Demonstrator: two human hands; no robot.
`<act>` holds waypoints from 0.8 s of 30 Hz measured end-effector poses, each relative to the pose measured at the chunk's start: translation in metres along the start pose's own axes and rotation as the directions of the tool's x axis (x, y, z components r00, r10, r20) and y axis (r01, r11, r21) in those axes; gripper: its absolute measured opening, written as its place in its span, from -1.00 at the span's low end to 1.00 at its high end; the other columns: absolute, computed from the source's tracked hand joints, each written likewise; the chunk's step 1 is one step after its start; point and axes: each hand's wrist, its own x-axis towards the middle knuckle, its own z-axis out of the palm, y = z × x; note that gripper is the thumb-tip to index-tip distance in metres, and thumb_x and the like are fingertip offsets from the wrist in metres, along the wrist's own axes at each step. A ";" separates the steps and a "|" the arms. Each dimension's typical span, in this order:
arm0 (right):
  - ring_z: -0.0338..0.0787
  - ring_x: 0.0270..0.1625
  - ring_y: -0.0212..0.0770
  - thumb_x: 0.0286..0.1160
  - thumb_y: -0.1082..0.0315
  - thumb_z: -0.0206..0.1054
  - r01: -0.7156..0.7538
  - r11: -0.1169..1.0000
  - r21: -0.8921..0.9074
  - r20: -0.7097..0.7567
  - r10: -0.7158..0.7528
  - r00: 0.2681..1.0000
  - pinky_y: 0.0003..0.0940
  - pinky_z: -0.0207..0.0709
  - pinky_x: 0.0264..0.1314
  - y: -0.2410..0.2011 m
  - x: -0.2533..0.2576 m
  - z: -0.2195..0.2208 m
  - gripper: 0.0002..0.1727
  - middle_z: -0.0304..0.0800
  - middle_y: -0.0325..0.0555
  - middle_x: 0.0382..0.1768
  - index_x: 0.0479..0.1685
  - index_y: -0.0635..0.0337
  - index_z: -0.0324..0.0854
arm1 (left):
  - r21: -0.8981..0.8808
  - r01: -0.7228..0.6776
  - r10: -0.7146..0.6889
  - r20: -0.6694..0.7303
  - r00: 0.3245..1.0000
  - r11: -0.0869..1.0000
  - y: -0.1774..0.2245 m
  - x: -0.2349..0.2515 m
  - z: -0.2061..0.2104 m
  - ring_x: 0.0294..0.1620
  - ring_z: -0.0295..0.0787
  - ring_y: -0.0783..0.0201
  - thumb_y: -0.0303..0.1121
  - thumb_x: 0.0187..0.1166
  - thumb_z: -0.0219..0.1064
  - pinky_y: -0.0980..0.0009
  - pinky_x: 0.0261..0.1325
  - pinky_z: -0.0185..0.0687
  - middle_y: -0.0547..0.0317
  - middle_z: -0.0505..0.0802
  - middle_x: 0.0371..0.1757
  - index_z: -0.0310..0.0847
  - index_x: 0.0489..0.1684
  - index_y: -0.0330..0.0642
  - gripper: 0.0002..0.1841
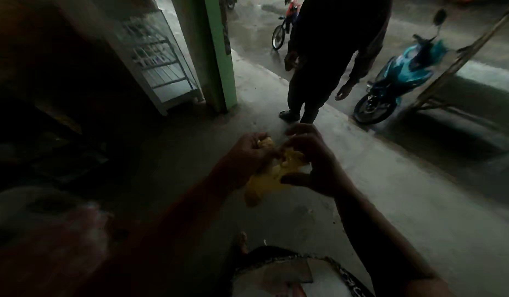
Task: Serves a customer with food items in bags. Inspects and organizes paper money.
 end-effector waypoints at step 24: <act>0.78 -0.14 -0.39 0.75 0.27 0.03 -0.195 0.828 0.526 -0.209 0.348 0.914 -0.36 0.71 0.09 0.169 0.168 -0.086 -0.74 0.81 -0.30 -0.23 -0.07 0.09 0.65 | -0.245 -0.011 0.011 -0.001 1.000 0.969 0.023 0.264 -0.123 -0.28 0.75 0.42 -0.36 0.77 0.04 0.47 -0.07 0.74 0.31 0.78 -0.34 0.62 -0.23 -0.08 -0.77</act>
